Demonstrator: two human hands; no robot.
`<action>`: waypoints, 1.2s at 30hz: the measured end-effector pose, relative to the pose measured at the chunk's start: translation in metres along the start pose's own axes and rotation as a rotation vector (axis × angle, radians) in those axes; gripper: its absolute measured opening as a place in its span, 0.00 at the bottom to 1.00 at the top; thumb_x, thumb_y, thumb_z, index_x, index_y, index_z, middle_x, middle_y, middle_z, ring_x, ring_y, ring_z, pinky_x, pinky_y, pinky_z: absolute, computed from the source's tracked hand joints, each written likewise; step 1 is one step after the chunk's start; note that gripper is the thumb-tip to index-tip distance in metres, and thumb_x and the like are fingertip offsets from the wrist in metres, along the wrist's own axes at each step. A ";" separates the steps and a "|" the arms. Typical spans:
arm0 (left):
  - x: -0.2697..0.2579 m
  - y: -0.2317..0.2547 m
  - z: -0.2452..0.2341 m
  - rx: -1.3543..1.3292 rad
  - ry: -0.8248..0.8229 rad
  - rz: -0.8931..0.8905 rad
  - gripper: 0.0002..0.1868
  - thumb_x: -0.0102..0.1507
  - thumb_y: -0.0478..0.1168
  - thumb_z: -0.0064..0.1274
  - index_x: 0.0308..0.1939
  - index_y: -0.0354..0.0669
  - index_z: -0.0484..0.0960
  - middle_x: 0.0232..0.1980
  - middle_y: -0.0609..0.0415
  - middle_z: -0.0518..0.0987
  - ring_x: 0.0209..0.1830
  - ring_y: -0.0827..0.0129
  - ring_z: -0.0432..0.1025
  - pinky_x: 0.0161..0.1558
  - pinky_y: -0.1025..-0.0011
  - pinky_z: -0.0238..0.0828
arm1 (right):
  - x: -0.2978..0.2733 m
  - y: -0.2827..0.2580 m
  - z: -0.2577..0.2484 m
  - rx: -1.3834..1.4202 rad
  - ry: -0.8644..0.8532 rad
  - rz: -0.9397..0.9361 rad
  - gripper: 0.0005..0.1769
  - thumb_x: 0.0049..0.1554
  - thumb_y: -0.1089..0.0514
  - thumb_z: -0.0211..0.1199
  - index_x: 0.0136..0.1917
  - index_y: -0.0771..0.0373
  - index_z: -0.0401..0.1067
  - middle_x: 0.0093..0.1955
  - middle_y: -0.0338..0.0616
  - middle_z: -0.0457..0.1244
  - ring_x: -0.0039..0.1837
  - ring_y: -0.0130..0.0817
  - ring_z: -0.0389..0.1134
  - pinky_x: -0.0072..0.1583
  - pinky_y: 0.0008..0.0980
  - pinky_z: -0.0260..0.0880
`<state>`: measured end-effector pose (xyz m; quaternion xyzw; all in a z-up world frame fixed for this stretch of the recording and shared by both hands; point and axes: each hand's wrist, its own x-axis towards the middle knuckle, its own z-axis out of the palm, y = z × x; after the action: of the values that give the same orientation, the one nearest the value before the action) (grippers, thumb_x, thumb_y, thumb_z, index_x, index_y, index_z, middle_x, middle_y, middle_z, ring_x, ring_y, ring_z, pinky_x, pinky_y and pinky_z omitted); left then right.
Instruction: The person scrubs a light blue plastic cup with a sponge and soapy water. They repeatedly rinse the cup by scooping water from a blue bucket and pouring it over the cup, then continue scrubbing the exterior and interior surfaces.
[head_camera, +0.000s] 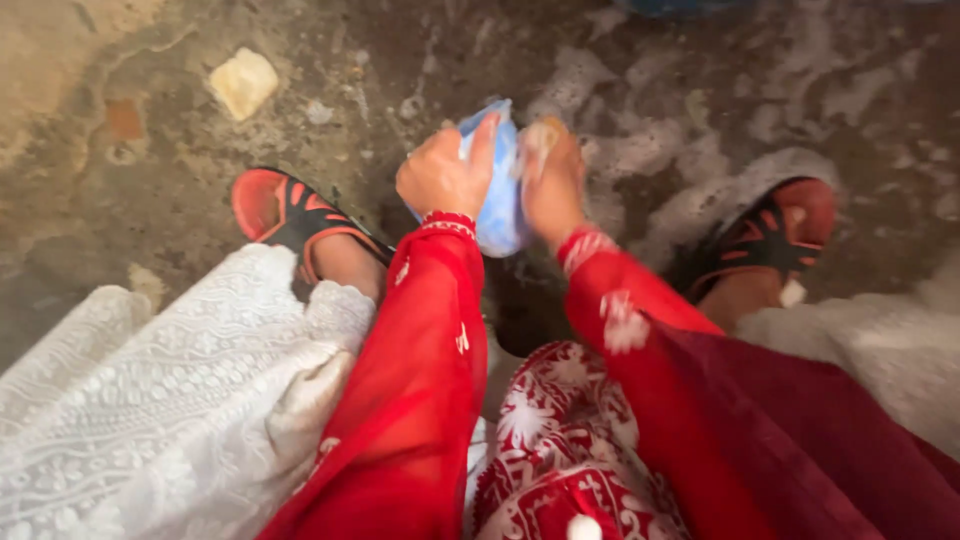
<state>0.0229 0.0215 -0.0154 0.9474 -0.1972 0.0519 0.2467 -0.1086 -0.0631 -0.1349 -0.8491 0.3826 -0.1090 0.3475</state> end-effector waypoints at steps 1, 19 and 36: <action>0.002 0.004 0.000 0.017 -0.046 -0.049 0.31 0.60 0.67 0.57 0.19 0.44 0.80 0.24 0.43 0.79 0.25 0.42 0.74 0.28 0.47 0.68 | 0.020 0.008 -0.002 0.068 -0.054 0.060 0.22 0.70 0.49 0.54 0.69 0.67 0.65 0.66 0.63 0.62 0.70 0.61 0.58 0.72 0.54 0.53; -0.013 -0.053 0.045 -1.213 -0.557 -1.154 0.25 0.65 0.54 0.48 0.44 0.32 0.82 0.40 0.42 0.84 0.36 0.54 0.79 0.38 0.55 0.76 | 0.001 -0.026 -0.187 1.663 -0.187 0.611 0.19 0.62 0.60 0.49 0.67 0.56 0.62 0.59 0.44 0.63 0.59 0.41 0.67 0.62 0.49 0.69; -0.024 0.037 -0.020 -1.709 -0.979 -0.635 0.27 0.60 0.40 0.63 0.61 0.36 0.75 0.59 0.50 0.78 0.62 0.56 0.73 0.67 0.52 0.68 | 0.012 -0.040 -0.174 1.882 0.049 0.662 0.19 0.65 0.63 0.50 0.70 0.60 0.57 0.59 0.50 0.58 0.54 0.44 0.65 0.56 0.43 0.71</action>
<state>-0.0140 0.0100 0.0140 0.3819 0.0119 -0.5638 0.7322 -0.1561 -0.1414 0.0185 -0.0759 0.3649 -0.2830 0.8838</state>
